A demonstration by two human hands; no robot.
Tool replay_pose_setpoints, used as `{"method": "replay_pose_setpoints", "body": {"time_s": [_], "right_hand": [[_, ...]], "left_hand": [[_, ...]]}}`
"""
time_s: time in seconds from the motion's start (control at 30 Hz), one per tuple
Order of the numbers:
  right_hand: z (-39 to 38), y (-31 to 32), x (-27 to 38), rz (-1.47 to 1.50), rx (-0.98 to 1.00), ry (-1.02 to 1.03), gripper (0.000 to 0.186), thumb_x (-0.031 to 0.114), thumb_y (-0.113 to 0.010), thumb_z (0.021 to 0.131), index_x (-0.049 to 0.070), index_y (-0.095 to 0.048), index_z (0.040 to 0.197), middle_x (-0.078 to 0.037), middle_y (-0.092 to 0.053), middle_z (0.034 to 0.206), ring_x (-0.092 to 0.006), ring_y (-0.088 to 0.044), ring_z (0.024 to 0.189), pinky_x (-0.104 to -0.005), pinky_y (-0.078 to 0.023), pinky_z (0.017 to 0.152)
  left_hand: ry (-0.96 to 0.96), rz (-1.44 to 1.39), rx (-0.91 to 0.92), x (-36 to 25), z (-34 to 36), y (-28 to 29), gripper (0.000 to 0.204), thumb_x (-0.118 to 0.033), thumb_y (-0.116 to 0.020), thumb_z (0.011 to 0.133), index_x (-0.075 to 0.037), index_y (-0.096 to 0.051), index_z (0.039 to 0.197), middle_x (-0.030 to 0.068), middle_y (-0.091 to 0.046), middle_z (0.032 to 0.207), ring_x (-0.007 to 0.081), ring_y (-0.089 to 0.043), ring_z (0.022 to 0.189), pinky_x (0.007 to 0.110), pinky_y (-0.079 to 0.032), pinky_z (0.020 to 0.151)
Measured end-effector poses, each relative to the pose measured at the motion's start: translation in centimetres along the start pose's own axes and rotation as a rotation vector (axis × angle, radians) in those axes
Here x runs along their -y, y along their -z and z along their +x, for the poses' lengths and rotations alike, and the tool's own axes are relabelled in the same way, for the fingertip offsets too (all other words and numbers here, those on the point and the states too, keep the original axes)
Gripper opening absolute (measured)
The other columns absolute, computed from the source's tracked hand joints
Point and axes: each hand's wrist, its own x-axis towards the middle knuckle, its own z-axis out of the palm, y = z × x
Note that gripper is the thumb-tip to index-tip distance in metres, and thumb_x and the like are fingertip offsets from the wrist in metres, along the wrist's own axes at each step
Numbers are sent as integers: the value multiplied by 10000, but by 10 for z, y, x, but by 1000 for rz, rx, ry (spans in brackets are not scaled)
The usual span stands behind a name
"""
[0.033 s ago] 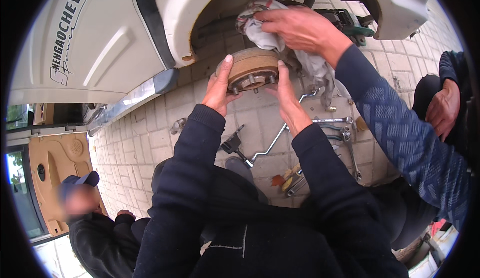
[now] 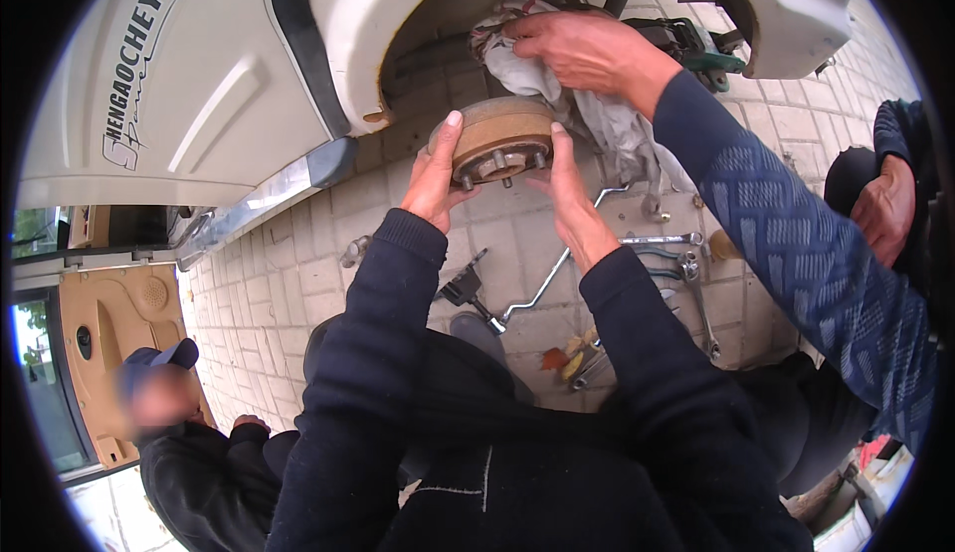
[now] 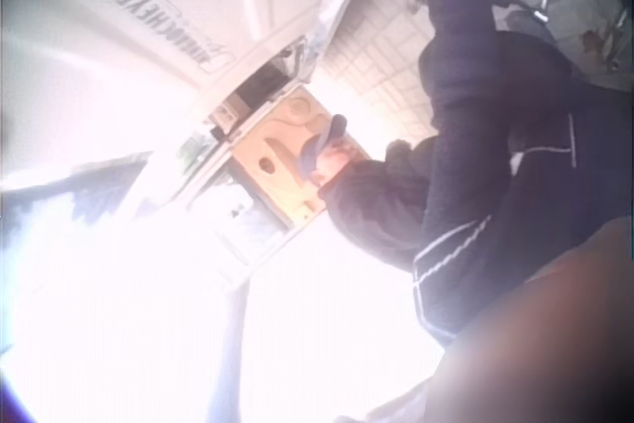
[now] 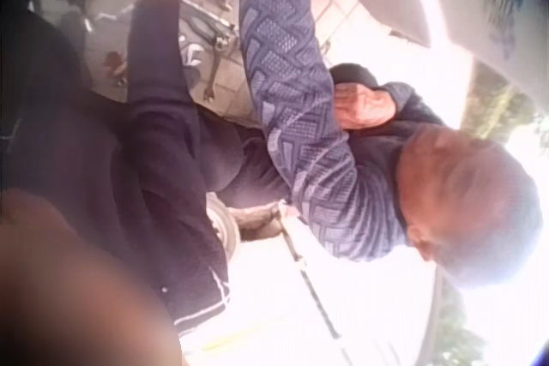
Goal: The person installs a brake drum onto a vehicle hub. They position the drum, insert a retaining clip, and use a hammer to tap the drum into place. A second person briefly wipes the hub area with a cloth.
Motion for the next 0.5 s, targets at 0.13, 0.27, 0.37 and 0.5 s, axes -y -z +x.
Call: {"method": "replay_pose_setpoints", "body": {"time_s": [0.13, 0.27, 0.37, 0.5], "right_hand": [[-15, -12, -1, 27, 50, -23, 902, 726, -389, 978, 23, -386, 1543, -202, -448, 1530, -362, -433, 1391, -519, -368, 1144], [-21, -23, 0, 29, 119, -63, 877, 709, -378, 990, 21, -395, 1533, -203, -455, 1523, -356, -430, 1401, -528, -380, 1134], [-20, -27, 4, 46, 137, -26, 874, 710, -385, 989, 28, -390, 1537, -188, -452, 1529, -343, -427, 1407, -529, -385, 1134], [-12, -19, 16, 37, 133, 59, 879, 711, -402, 983, 40, -378, 1551, -176, -434, 1548, -312, -411, 1423, -524, -383, 1142]], "left_hand": [[-4, 40, -50, -6, -20, 9, 1034, -793, -624, 849, -91, -361, 1562, 196, -446, 1523, 367, -457, 1387, 585, -439, 1078], [-4, 69, -83, -14, -36, 19, 990, -793, -606, 862, -95, -406, 1535, 185, -474, 1495, 345, -490, 1342, 562, -452, 1062], [-77, 82, -109, -19, -37, 20, 930, -800, -580, 876, -95, -485, 1474, 160, -547, 1420, 300, -555, 1240, 497, -477, 1023], [-113, 22, -60, -21, -27, 10, 907, -784, -579, 892, -86, -495, 1466, 148, -551, 1424, 295, -547, 1254, 497, -468, 1031]]}}
